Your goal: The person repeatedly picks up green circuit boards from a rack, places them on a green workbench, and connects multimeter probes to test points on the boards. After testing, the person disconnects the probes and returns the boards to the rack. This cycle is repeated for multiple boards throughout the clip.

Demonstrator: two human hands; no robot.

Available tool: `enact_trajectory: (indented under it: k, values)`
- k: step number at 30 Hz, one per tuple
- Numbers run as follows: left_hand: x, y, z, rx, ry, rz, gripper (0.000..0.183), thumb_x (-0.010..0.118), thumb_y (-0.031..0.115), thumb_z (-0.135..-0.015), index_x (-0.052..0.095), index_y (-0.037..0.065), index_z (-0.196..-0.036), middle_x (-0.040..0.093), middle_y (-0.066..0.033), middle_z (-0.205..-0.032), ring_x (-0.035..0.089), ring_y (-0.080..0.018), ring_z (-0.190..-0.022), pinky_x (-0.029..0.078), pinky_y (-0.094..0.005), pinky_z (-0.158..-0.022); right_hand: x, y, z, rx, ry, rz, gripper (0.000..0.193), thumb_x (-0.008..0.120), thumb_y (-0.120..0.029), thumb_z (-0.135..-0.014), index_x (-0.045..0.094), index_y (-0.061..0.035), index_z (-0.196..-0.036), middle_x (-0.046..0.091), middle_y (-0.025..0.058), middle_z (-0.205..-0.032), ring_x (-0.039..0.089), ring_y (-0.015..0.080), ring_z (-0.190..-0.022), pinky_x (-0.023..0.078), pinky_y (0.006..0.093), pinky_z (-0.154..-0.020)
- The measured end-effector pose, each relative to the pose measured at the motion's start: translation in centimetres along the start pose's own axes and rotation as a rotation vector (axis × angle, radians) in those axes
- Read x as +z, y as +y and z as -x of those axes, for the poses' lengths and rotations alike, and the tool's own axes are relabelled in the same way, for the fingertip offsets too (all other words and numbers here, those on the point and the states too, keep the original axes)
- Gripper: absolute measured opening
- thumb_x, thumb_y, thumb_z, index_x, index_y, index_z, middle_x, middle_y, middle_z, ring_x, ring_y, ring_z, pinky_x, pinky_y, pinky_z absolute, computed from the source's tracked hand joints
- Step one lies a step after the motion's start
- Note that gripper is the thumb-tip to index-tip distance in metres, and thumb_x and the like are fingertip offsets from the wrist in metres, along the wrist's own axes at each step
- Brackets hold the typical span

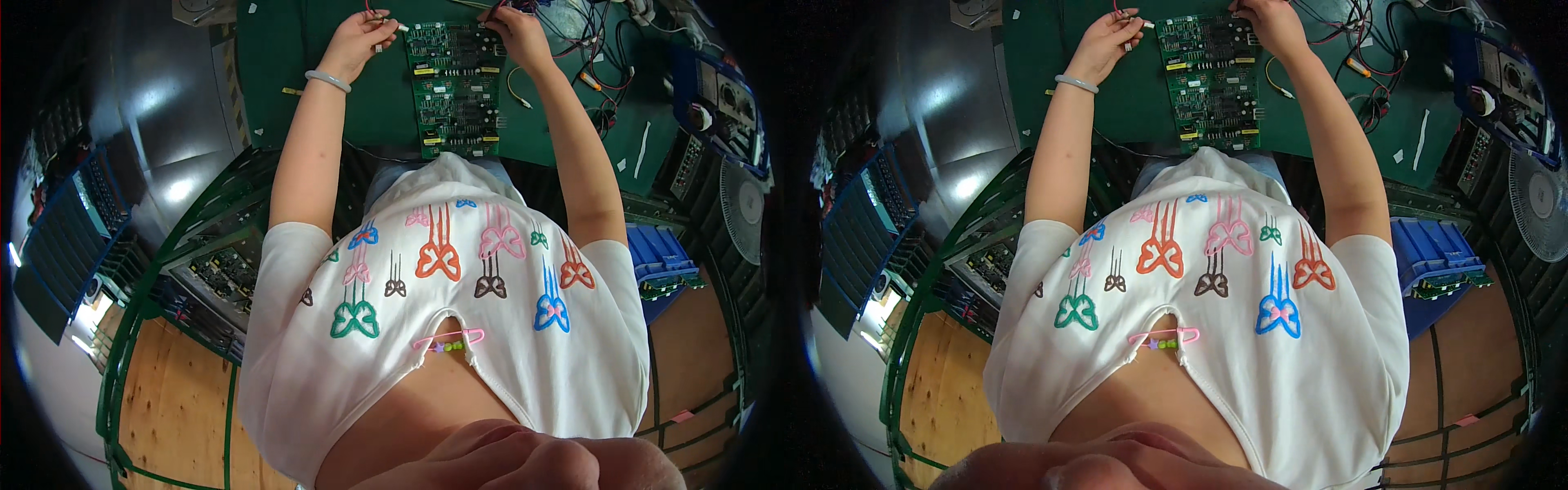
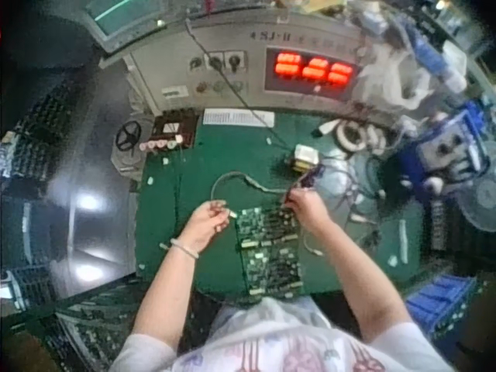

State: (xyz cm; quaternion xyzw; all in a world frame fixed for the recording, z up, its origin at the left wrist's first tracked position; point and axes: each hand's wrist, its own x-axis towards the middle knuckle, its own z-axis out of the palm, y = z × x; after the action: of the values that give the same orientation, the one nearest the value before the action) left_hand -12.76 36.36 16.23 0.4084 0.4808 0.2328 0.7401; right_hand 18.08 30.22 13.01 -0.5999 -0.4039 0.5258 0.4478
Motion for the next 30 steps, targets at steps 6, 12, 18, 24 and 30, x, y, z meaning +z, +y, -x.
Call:
enact_trajectory:
  k: [6,12,18,24,30]
  values:
    - [1.1,-0.9,-0.2,0.229,-0.044,-0.152,0.018,0.074,0.007,-0.088,0.072,0.004,-0.107,0.071,-0.0025,-0.092,0.067,-0.0133,-0.087,0.053,-0.0289,-0.083,0.9,-4.9,1.4,-0.292,-0.108,0.926,0.008,0.067,-0.007,-0.081,0.066,-0.0006,-0.084,0.066,0.0185,-0.081,0.066,0.0358,-0.079,0.051,0.0447,-0.068]
    - [4.1,0.4,-0.1,0.158,0.064,-0.334,0.010,0.073,0.006,-0.089,0.066,0.003,-0.095,0.070,-0.0066,-0.088,0.066,-0.0150,-0.082,0.054,-0.0313,-0.078,2.4,-4.5,1.5,-0.174,0.019,1.073,0.005,0.065,-0.005,-0.082,0.060,-0.0033,-0.084,0.065,0.0187,-0.082,0.064,0.0385,-0.078,0.050,0.0468,-0.066]
    - [6.3,0.6,-1.1,0.236,0.170,-0.466,0.009,0.073,0.005,-0.088,0.066,0.001,-0.092,0.070,-0.0073,-0.086,0.066,-0.0156,-0.080,0.054,-0.0321,-0.075,2.8,-4.3,2.0,-0.234,0.110,0.993,0.008,0.065,-0.004,-0.081,0.058,-0.0043,-0.085,0.065,0.0172,-0.082,0.064,0.0384,-0.079,0.049,0.0465,-0.066]
    - [7.7,0.7,-1.5,0.245,0.293,-0.671,0.010,0.073,0.008,-0.088,0.067,0.001,-0.090,0.070,-0.0105,-0.082,0.068,-0.0193,-0.076,0.054,-0.0348,-0.072,2.8,-4.4,2.3,-0.163,0.110,0.925,0.011,0.065,-0.002,-0.078,0.057,-0.0041,-0.084,0.065,0.0161,-0.082,0.065,0.0371,-0.079,0.049,0.0454,-0.066]
    - [7.8,1.2,-1.5,0.316,0.246,-0.755,0.011,0.073,0.008,-0.088,0.067,-0.001,-0.091,0.072,-0.0120,-0.084,0.070,-0.0215,-0.077,0.055,-0.0352,-0.073,2.9,-4.0,2.2,-0.116,0.107,0.836,0.011,0.065,-0.002,-0.077,0.058,-0.0047,-0.086,0.066,0.0150,-0.084,0.065,0.0360,-0.080,0.049,0.0442,-0.066]
